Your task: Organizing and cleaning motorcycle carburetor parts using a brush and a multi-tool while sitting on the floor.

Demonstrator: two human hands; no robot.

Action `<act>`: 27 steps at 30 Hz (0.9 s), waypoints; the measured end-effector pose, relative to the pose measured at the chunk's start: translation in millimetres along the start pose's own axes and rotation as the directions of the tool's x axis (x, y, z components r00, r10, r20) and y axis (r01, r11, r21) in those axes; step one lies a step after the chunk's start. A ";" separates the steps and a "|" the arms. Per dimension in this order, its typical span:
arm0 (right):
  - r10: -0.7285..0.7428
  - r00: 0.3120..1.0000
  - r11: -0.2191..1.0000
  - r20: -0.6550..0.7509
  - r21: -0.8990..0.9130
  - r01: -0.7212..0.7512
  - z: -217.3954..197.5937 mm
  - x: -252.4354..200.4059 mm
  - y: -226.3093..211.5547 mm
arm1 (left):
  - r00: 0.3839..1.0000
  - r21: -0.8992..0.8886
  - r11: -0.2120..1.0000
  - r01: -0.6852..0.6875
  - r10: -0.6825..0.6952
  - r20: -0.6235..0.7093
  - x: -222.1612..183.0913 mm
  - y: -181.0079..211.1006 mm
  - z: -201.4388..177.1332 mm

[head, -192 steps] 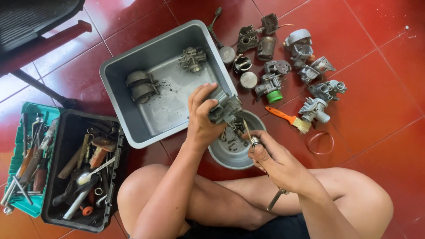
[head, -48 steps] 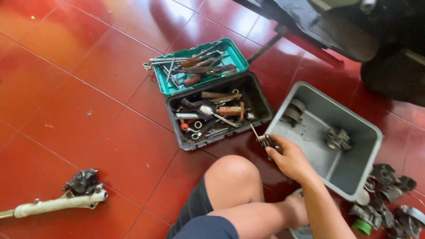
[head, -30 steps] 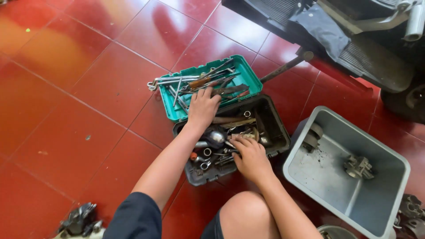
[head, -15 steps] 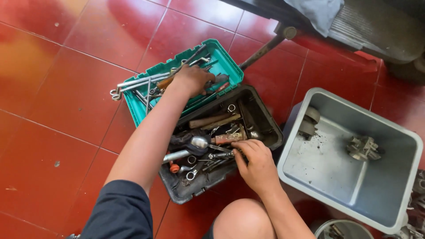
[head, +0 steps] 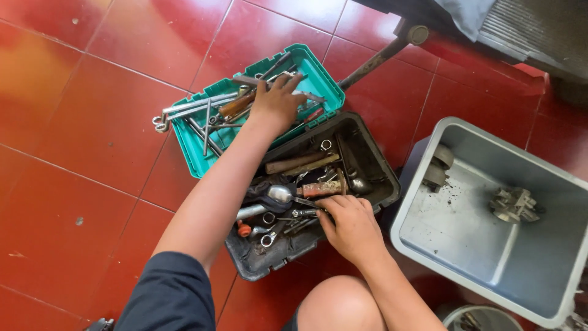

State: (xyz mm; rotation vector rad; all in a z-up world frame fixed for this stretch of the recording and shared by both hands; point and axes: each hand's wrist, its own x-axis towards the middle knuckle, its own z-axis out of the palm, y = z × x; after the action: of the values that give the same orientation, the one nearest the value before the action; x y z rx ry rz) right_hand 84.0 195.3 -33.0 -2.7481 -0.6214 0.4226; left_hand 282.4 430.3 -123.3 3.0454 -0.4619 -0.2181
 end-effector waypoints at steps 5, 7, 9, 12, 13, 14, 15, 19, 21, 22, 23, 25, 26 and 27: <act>-0.014 1.000 1.000 -0.019 -0.016 0.014 1.4 0.3 2.1 | 0.989 0.050 0.997 0.058 -0.065 0.136 18.5 1.3 -6.1; -0.014 0.999 1.000 -0.033 -0.008 0.014 2.9 1.3 4.8 | 0.979 0.072 0.996 0.053 -0.066 0.191 20.5 8.0 -4.4; -0.031 0.999 0.999 -0.041 -0.018 0.031 7.5 1.9 8.3 | 1.000 0.166 0.986 -0.009 0.008 0.012 20.2 18.4 8.4; -0.044 0.995 0.999 -0.088 0.010 0.045 9.8 -1.3 10.0 | 0.989 0.068 0.996 0.066 -0.056 -0.140 18.2 12.2 11.2; -0.050 0.994 0.999 -0.097 0.002 0.050 8.5 -3.6 11.7 | 0.987 0.069 0.995 0.069 -0.058 -0.153 4.5 8.0 -2.1; -0.049 0.994 0.995 -0.095 0.078 0.056 6.6 -6.2 13.6 | 0.974 -0.105 0.990 0.097 -0.116 -0.195 -9.5 4.4 -15.6; -0.043 0.994 0.985 -0.102 0.163 0.059 6.7 -6.6 12.7 | 0.959 -0.265 0.959 0.105 -0.168 -0.228 -22.5 -2.3 -31.2; 0.041 0.876 0.946 -0.480 0.300 0.120 -7.6 -3.6 10.9 | 0.991 -0.433 0.901 -0.015 -0.045 -0.130 -99.0 47.7 -76.4; 0.057 0.785 0.969 -0.616 0.224 0.105 -26.6 -14.3 5.8 | 0.979 -0.377 0.906 -0.191 0.149 -0.139 -129.5 89.0 -79.2; 0.107 0.783 0.969 -0.613 0.242 0.057 -29.3 -13.5 7.3 | 0.974 -0.384 0.895 -0.225 0.195 -0.117 -141.1 102.4 -96.7; -0.008 0.742 0.979 -0.670 0.145 0.141 -31.3 -19.7 14.3 | 0.951 -0.447 0.840 -0.307 0.249 -0.183 -149.5 121.5 -112.3; -0.062 0.696 0.990 -0.716 0.044 0.134 -28.8 -42.2 33.6 | 0.899 -0.521 0.732 -0.438 0.367 -0.240 -154.9 152.1 -126.0; -0.009 0.732 0.998 -0.681 0.045 0.054 -24.4 -59.4 42.9 | 0.864 -0.478 0.721 -0.501 0.394 -0.312 -152.9 164.9 -124.3; 0.048 0.764 0.999 -0.644 0.051 -0.019 -18.5 -81.9 50.8 | 0.827 -0.435 0.710 -0.555 0.414 -0.380 -156.3 180.5 -122.9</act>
State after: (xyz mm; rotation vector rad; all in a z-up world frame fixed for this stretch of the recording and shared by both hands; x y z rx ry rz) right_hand 38.4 110.3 -15.6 -2.6084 -0.3648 -0.5036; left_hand 100.2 308.7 32.0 2.2587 -0.9788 0.0726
